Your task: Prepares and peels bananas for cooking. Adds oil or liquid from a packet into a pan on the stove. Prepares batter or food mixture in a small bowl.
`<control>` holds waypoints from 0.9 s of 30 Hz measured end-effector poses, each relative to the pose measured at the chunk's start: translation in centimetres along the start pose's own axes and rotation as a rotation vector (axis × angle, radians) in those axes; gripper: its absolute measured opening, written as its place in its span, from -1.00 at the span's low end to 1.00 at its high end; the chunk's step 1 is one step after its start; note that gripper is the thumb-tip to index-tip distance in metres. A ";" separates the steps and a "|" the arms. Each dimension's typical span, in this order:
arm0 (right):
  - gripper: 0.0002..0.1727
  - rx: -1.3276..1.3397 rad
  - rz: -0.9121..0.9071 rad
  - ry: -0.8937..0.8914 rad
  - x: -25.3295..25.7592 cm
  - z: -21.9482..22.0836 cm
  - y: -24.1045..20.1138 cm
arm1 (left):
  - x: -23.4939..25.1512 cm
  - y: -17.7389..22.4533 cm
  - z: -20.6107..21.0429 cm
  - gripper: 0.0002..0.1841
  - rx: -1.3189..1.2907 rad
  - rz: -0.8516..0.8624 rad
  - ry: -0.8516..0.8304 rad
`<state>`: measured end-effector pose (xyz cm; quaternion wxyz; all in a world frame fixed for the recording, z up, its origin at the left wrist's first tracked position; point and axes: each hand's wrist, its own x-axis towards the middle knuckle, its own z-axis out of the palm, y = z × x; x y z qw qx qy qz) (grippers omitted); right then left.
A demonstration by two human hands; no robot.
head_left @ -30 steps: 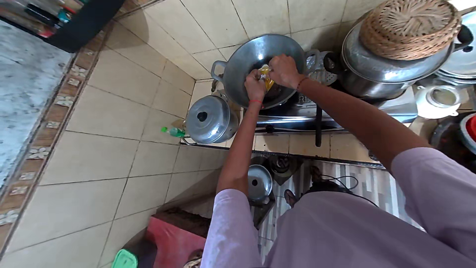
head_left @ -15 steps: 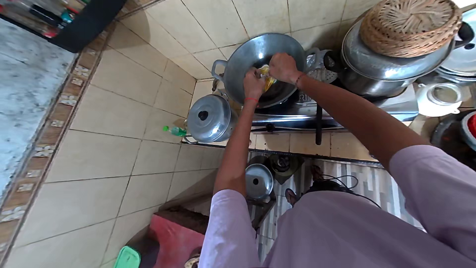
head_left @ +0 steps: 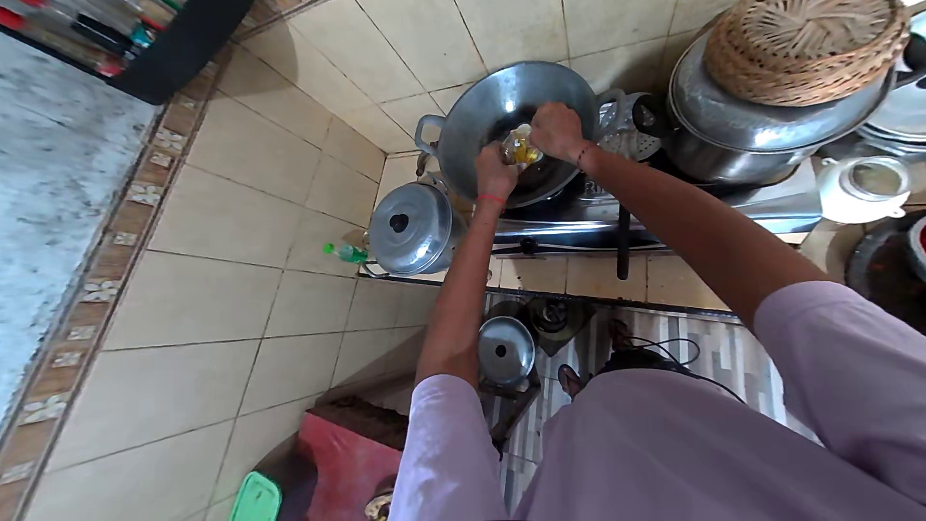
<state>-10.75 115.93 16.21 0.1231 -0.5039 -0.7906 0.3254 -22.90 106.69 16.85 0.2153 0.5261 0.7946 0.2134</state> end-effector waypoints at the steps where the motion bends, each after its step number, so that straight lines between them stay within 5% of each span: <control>1: -0.70 0.000 0.002 -0.002 0.0 -0.1 0.0 | 0.0 0.1 0.0 -0.56 0.024 0.014 0.011; 27: -0.74 0.105 0.035 0.015 0.0 0.9 0.4 | 0.3 1.4 -0.8 -0.72 0.247 0.070 0.029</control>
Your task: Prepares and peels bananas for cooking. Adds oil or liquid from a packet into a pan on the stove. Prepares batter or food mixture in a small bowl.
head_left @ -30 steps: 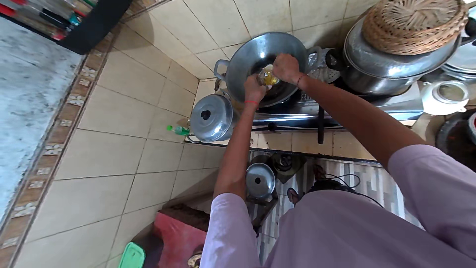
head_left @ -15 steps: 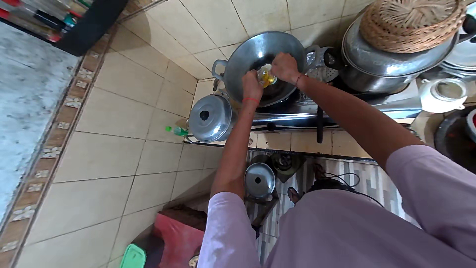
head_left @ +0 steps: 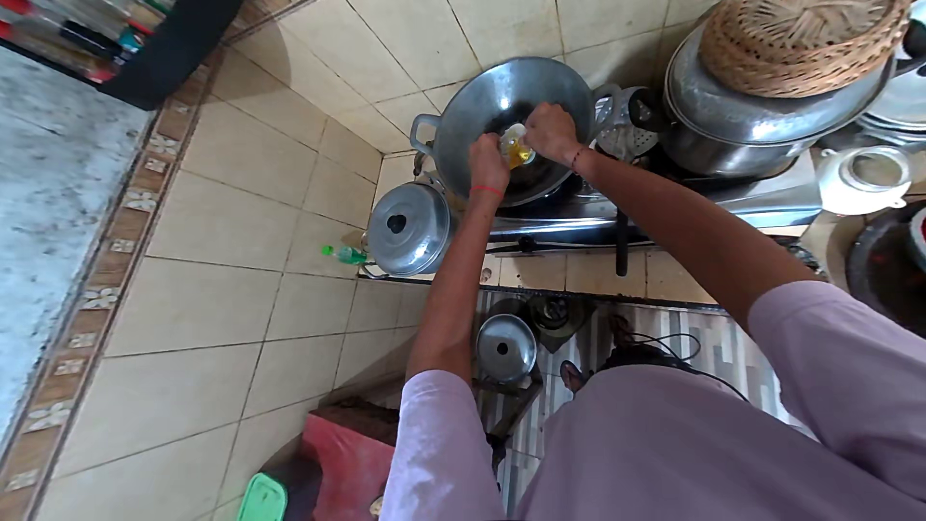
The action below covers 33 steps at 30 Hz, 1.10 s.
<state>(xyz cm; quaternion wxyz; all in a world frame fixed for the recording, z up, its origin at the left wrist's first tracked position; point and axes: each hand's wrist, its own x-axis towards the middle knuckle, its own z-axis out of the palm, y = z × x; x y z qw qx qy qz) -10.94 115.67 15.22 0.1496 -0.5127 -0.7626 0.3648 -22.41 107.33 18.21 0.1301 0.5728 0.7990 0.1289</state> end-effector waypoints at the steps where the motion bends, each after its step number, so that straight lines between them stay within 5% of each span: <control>1: -0.75 0.000 -0.007 0.005 0.0 0.1 0.1 | 0.0 0.0 0.0 -0.73 0.007 0.003 0.003; 19: -0.72 -0.104 -0.209 0.016 -0.3 0.8 0.5 | 0.7 0.8 -0.3 -0.71 0.121 -0.021 -0.061; 33: -0.76 0.027 -0.120 0.030 -0.6 0.4 0.6 | 0.2 0.6 -0.4 -0.62 0.051 -0.032 -0.051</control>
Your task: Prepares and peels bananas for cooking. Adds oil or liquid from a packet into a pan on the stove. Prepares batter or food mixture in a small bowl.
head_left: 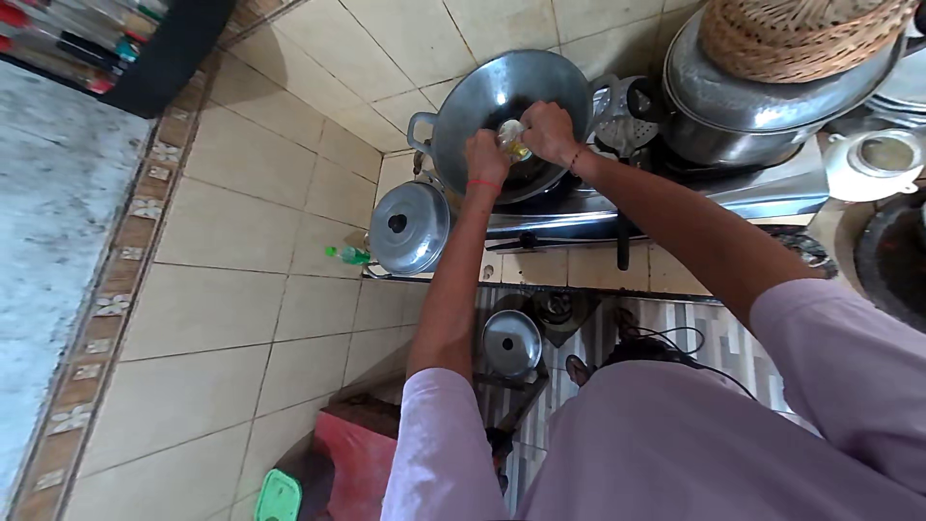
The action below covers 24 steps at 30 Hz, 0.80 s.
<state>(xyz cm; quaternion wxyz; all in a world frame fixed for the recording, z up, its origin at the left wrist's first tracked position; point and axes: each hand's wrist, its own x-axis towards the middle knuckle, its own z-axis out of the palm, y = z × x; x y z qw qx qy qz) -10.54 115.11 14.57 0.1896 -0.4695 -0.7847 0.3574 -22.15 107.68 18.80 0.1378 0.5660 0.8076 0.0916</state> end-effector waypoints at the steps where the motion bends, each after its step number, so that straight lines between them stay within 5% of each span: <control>1: -0.76 -0.003 -0.001 0.000 -0.1 0.1 0.0 | 0.0 0.1 0.1 -0.65 0.011 -0.005 0.005; 24: -0.75 -0.093 -0.142 0.060 -0.5 0.3 0.5 | 0.5 1.1 0.7 -0.74 0.036 0.003 0.021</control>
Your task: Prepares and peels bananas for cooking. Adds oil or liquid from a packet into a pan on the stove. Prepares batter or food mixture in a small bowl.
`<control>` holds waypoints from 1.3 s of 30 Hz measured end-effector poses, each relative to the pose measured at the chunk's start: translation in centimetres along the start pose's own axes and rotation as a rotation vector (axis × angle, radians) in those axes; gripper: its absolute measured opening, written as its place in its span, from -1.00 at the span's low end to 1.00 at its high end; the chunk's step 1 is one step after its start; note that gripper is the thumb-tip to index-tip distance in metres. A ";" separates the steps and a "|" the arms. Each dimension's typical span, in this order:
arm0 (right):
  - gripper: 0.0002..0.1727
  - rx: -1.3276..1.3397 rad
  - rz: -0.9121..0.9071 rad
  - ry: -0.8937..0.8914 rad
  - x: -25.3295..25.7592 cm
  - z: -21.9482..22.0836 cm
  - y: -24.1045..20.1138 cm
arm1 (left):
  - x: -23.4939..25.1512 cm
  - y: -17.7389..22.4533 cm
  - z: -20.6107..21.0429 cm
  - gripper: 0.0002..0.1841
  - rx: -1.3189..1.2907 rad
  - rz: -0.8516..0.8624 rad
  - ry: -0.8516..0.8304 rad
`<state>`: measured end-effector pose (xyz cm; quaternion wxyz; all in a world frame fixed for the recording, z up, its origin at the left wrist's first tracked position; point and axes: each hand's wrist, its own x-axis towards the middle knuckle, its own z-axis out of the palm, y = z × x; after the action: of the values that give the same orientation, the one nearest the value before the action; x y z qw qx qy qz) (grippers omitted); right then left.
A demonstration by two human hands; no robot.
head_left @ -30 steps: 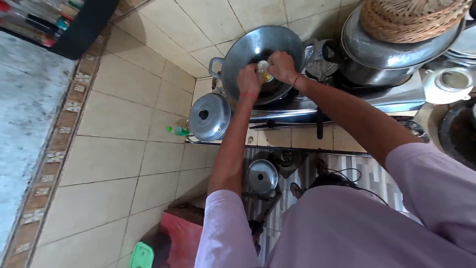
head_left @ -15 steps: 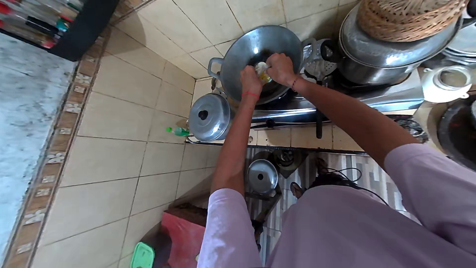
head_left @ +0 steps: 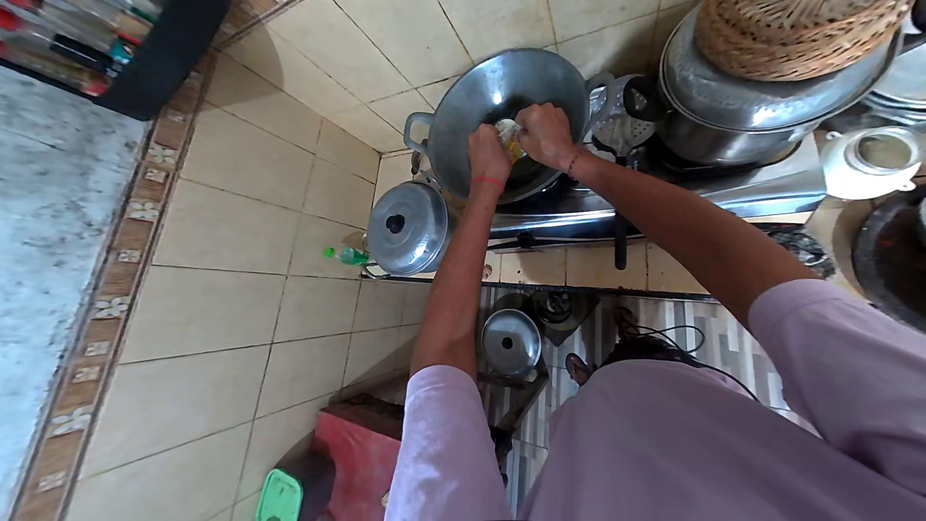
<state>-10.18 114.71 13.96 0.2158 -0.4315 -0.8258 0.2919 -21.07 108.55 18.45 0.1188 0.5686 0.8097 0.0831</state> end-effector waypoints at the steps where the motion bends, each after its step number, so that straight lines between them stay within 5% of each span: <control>1: -0.74 -0.014 -0.020 0.007 0.0 0.0 0.0 | 0.0 0.0 0.0 -0.74 0.001 0.000 0.001; 19: -0.74 -0.034 -0.072 -0.041 -0.3 0.0 -0.9 | 0.0 -0.9 0.5 -0.79 -0.059 -0.024 0.051; 39: -0.75 0.062 0.130 -0.049 -0.4 -1.0 -2.2 | -0.4 -0.5 0.6 -0.68 -0.124 -0.027 0.044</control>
<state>-10.65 113.69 16.13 0.1897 -0.4700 -0.7916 0.3413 -21.26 107.98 17.74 0.1369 0.5471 0.8132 0.1440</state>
